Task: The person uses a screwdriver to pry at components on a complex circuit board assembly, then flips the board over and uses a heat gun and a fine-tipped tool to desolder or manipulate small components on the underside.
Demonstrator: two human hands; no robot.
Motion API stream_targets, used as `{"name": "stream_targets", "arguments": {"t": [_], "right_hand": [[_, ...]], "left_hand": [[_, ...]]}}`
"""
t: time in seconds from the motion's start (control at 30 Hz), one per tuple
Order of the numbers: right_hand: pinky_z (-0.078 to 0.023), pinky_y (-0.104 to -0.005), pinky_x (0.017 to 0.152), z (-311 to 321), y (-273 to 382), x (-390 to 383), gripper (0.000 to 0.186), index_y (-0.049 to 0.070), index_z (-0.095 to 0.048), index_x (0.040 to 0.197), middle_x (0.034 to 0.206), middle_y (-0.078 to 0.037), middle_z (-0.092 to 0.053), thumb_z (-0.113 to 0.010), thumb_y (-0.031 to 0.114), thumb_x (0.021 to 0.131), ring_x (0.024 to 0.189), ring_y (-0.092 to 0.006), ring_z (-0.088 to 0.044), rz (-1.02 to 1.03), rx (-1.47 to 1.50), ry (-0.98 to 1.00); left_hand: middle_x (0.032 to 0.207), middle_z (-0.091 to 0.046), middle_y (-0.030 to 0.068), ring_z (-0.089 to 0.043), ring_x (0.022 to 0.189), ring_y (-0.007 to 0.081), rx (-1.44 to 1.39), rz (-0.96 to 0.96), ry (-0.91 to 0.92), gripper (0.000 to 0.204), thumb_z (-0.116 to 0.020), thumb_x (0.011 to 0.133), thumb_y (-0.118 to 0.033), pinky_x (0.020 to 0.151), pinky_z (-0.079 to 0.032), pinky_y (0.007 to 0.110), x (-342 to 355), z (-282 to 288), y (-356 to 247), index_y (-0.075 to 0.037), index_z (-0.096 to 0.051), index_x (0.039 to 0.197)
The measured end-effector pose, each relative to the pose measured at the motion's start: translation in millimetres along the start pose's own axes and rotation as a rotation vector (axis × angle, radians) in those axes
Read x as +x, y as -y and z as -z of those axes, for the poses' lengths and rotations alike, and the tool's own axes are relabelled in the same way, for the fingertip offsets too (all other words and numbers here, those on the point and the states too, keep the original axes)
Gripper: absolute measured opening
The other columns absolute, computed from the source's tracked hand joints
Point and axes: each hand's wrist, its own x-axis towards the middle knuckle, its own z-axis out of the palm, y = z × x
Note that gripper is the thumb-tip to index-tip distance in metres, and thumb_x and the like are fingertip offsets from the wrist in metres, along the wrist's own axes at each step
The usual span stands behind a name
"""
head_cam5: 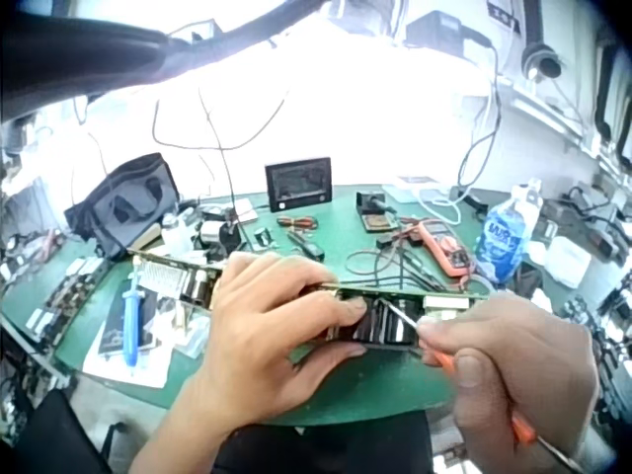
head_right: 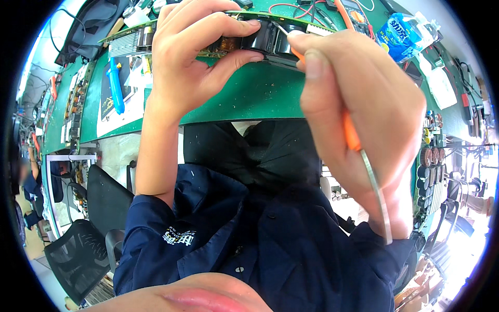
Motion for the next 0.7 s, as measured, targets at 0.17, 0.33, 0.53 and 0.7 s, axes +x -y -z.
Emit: {"name": "stream_targets", "arguments": {"t": [0.17,0.33,0.53,0.7], "right_hand": [[-0.051,-0.0266,0.082,10,-6,6,0.028,-0.01,-0.068,0.11,0.097,-0.015,-0.071,-0.046,0.004,0.103,0.086,-0.0178,-0.068,-0.107,0.125,0.039],[-0.051,-0.0254,0.083,18,-7,11,0.031,-0.009,-0.07,0.11,0.095,-0.013,-0.071,-0.046,0.01,0.104,0.085,-0.0154,-0.068,-0.236,0.193,0.032],[-0.051,-0.0248,0.079,32,-18,28,0.035,-0.008,-0.07,0.11,0.095,-0.012,-0.071,-0.045,0.014,0.105,0.083,-0.0133,-0.066,-0.299,0.199,0.126],[-0.047,-0.0246,0.075,38,-23,39,0.036,-0.009,-0.07,0.108,0.087,-0.011,-0.068,-0.044,0.015,0.104,0.078,-0.0119,-0.061,-0.248,0.183,0.218]], "left_hand": [[0.092,-0.064,0.0044,-0.059,0.079,0.0225,-0.049,0.019,-0.042,0.029,-0.085,0.065,-0.017,0.073,-0.037,0.036,-5,0,1,-0.014,-0.072,0.091],[0.092,-0.064,0.0038,-0.059,0.078,0.0221,-0.087,0.031,-0.052,0.028,-0.085,0.065,-0.017,0.072,-0.036,0.036,-4,-2,-3,-0.014,-0.072,0.089],[0.092,-0.063,0.0034,-0.058,0.078,0.0218,-0.066,0.013,-0.046,0.027,-0.084,0.064,-0.018,0.072,-0.036,0.036,-9,-2,0,-0.014,-0.071,0.088],[0.091,-0.063,0.0035,-0.059,0.078,0.0219,-0.086,0.009,-0.074,0.027,-0.085,0.064,-0.018,0.072,-0.037,0.036,-8,-5,0,-0.014,-0.071,0.087]]}}
